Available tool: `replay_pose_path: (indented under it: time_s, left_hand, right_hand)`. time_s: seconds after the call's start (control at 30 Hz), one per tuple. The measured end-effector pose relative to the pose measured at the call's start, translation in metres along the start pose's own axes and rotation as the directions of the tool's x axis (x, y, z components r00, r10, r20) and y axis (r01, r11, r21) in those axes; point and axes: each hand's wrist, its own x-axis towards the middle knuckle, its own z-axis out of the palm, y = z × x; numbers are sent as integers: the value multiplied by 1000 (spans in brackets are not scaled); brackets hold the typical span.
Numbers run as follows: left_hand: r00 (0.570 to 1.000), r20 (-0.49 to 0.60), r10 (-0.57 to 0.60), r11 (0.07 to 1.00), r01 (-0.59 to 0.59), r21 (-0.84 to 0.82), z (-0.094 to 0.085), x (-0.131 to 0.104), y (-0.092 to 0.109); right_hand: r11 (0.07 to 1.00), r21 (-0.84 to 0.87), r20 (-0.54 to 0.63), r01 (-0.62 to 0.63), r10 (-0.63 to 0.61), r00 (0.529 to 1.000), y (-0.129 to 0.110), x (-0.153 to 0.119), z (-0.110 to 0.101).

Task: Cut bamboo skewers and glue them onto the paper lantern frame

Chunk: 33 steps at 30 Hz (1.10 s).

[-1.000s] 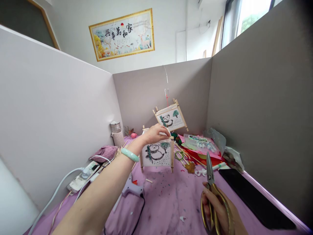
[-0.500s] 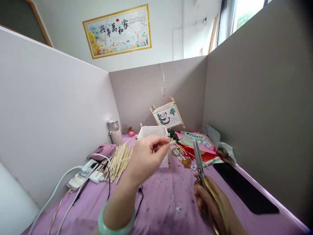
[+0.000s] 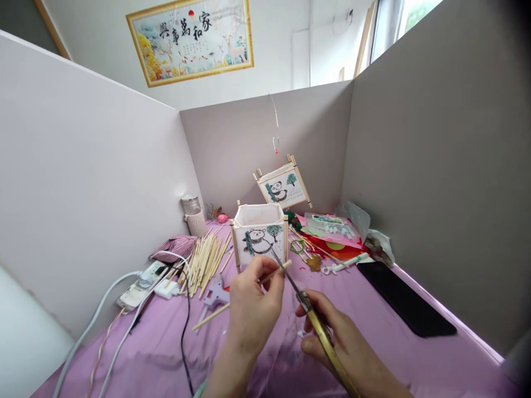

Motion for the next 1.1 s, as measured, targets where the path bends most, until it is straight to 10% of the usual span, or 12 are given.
replay_pose_path:
  time_s: [1.1]
  left_hand:
    - [974, -17, 227, 873, -195, 447, 13, -13, -15]
  right_hand:
    - [998, -35, -60, 55, -57, 997, 23, 12, 15]
